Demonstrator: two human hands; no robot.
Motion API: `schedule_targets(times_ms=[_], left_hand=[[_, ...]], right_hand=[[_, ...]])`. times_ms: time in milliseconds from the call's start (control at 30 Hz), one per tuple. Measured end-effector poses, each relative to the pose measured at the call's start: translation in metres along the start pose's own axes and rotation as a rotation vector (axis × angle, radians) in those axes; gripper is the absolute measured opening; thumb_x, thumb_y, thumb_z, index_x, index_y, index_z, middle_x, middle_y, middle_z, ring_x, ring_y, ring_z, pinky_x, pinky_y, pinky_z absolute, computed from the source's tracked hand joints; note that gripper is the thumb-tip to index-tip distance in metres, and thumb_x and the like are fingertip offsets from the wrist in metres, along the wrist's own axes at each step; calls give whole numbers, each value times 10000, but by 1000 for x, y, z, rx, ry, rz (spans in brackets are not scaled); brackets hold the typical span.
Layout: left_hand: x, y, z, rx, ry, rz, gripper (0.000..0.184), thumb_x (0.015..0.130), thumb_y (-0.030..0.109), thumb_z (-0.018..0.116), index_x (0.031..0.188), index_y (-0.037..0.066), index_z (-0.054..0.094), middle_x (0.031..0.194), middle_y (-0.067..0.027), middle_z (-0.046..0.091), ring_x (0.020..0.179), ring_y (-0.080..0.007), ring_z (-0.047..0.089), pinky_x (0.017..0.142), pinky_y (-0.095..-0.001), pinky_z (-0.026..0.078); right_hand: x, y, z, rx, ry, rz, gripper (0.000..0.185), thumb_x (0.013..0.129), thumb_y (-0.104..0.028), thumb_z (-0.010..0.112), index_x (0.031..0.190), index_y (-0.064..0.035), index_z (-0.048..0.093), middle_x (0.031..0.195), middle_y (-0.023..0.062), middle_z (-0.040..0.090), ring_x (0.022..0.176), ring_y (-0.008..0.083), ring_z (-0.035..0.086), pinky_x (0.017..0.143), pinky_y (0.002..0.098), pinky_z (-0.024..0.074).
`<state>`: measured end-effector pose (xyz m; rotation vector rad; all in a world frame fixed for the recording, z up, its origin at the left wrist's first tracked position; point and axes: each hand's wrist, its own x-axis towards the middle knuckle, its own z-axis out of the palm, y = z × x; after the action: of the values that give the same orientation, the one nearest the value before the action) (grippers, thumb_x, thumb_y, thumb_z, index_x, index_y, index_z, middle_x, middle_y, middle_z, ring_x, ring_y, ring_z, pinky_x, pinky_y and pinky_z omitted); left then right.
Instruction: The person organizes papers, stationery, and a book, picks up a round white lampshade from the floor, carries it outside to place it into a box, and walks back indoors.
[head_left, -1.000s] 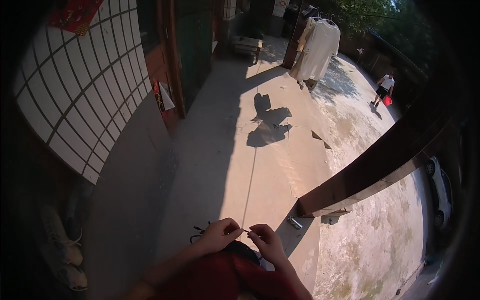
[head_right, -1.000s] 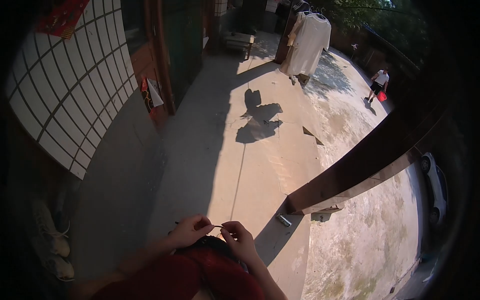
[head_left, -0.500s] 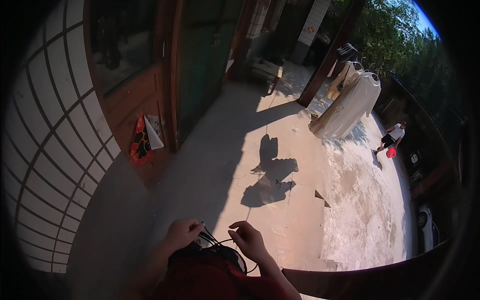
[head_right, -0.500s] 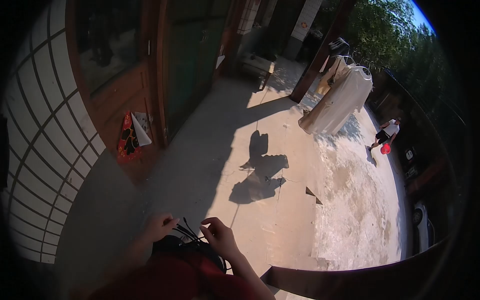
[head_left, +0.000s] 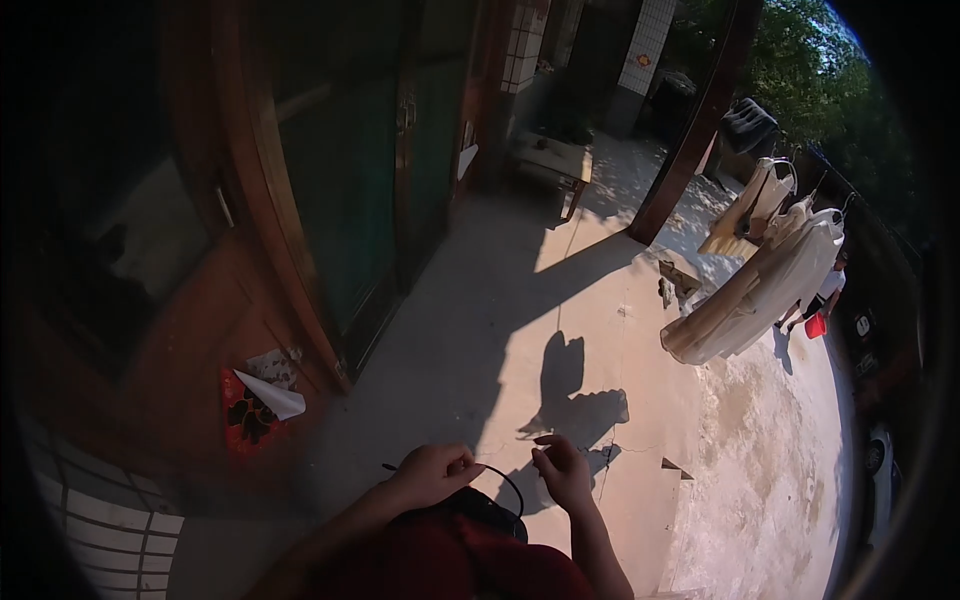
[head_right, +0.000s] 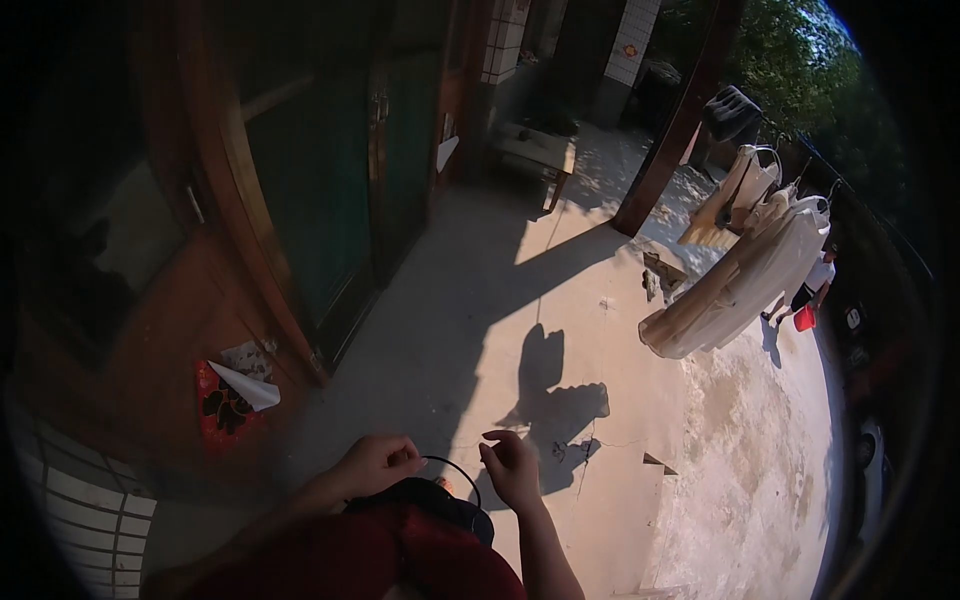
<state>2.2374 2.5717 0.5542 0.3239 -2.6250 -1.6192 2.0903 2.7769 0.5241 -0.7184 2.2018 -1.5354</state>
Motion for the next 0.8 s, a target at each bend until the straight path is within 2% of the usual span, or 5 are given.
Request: schedule_targets(times_ms=[133,233,367,500,800], left_hand=[[104,1,-77,-56,88,-152,256,873,309,649,853,55,623,657,-33,598,555,-131,552,548,-284,446],[168,-33,-123,-81,410,-81,205,886,232,646,863,31,614,665,-41,606,575,-119,566,554,-263,450],[260,-106,-174,-180,482,-148,198,892,207,645,869,13,611,683,-37,619,590,-102,567,565,-250,453],[365,-135,-235,-155,484,-142,208,894,218,640,890,13,606,645,-20,575,569,-83,520,532,-248,420],[555,-126,-335,-158,749,-234,230,899,240,633,883,14,598,657,-23,575,582,-82,523,532,-247,416]], right_hand=[[190,-56,12,-63,-244,-109,246,889,-176,634,1076,-28,573,722,56,624,694,118,605,647,259,480],[329,-94,43,-26,-455,-240,299,901,-204,622,1133,-30,550,808,80,644,736,158,629,673,284,493],[509,-121,95,0,-387,-504,318,885,-202,636,1124,-13,544,899,106,645,846,178,638,708,294,519],[677,-128,133,20,-407,-441,346,887,-177,651,1167,-27,516,996,87,617,908,137,602,754,283,497],[1039,-171,249,-91,-291,-694,579,795,-245,694,1228,21,416,1127,216,571,1045,328,587,851,393,484]])
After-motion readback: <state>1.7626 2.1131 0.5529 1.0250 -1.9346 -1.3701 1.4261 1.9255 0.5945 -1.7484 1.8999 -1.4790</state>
